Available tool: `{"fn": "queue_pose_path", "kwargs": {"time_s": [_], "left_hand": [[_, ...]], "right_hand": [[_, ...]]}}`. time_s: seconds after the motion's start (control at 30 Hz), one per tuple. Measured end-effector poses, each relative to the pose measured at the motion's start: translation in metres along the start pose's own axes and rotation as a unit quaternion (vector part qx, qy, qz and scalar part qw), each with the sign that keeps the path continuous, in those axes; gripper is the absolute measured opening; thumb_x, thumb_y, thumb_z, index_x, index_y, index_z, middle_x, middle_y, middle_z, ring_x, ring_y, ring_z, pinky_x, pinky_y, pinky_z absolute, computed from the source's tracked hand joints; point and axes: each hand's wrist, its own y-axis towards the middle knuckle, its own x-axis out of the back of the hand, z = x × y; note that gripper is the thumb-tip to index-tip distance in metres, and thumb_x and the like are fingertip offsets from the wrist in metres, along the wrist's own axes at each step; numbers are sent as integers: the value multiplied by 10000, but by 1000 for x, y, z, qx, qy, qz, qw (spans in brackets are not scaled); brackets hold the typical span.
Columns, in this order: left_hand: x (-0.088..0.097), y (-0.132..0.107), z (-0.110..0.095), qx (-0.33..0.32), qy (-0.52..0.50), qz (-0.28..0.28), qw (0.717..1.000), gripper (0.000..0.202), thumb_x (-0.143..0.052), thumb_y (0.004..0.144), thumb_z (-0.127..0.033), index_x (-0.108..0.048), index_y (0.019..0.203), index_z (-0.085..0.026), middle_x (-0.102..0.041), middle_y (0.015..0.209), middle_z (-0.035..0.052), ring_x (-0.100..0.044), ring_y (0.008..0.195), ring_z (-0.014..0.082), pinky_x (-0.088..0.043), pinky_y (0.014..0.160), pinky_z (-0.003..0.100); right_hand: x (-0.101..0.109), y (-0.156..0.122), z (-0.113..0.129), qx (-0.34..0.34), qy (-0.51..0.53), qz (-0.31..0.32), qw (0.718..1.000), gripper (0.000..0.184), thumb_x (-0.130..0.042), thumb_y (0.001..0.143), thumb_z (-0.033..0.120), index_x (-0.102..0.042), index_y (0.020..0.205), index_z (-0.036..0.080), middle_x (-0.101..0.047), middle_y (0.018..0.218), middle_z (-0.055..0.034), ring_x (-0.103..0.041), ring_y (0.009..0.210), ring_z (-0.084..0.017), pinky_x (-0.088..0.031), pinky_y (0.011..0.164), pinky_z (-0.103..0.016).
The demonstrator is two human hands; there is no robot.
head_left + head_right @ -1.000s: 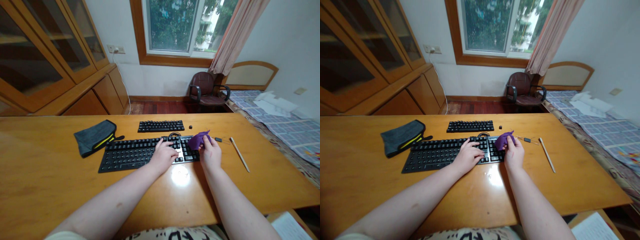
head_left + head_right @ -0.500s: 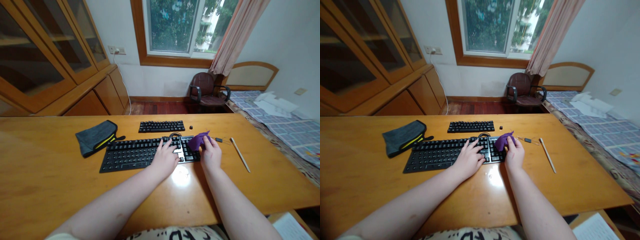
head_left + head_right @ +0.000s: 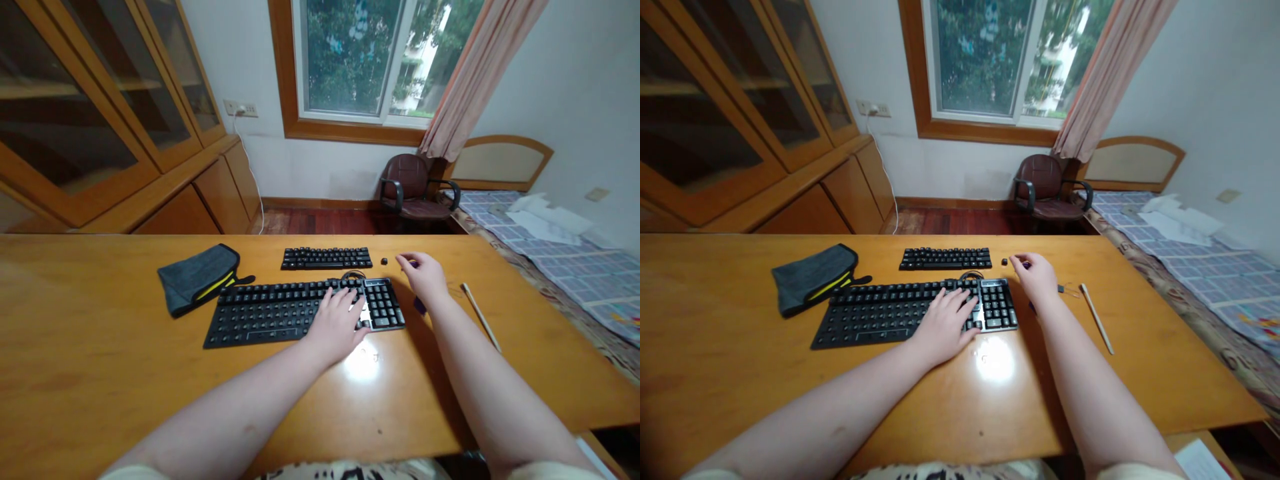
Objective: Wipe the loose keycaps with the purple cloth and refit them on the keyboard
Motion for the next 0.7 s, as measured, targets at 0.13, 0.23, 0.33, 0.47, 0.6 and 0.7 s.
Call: {"fn": "queue_pose_path", "kwargs": {"time_s": [0.13,0.23,0.33,0.47,0.6,0.7], "left_hand": [[-1,-2,-3,-36,-9,-12,999,429,-521,794,-395,-526,1159,-169,-522,1232,122,-404,1193,255,-207,1048,481],[-1,-2,1,-64,-44,-41,996,317,-490,824,-324,-567,1099,-187,-581,1158,86,-463,1141,218,-238,1043,460],[-2,0,7,-77,-99,-68,990,256,-466,837,-261,-604,1045,-201,-616,1095,67,-514,1079,185,-290,1025,430],[-2,3,11,-40,-201,-89,975,259,-462,835,-216,-613,1045,-202,-617,1084,72,-542,1019,170,-408,932,360],[-2,7,12,41,-333,-128,933,269,-471,832,-222,-604,1064,-191,-620,1060,81,-546,1013,174,-424,916,346],[-4,12,15,141,-473,-114,862,282,-484,828,-270,-600,1065,-171,-630,1042,93,-589,946,183,-470,847,339]], "right_hand": [[-31,32,-11,16,-125,124,984,310,-601,708,275,-650,1007,212,-628,1044,-90,-588,902,-212,-422,795,-290],[-45,39,-17,24,-119,147,982,199,-617,699,227,-691,884,237,-662,935,-49,-600,852,-181,-424,763,-253],[-44,38,-21,18,-115,132,984,169,-609,707,225,-695,851,211,-661,898,-58,-597,830,-180,-426,747,-265],[-23,19,-8,6,-97,81,992,273,-634,683,254,-665,947,192,-651,895,-65,-595,790,-183,-442,724,-309],[5,-26,37,7,74,14,997,216,-693,625,289,-685,829,220,-631,670,-8,-576,619,-168,-464,625,-321],[13,-65,70,74,103,56,990,191,-695,640,307,-681,821,249,-646,784,-17,-592,753,-192,-467,721,-343]]}}
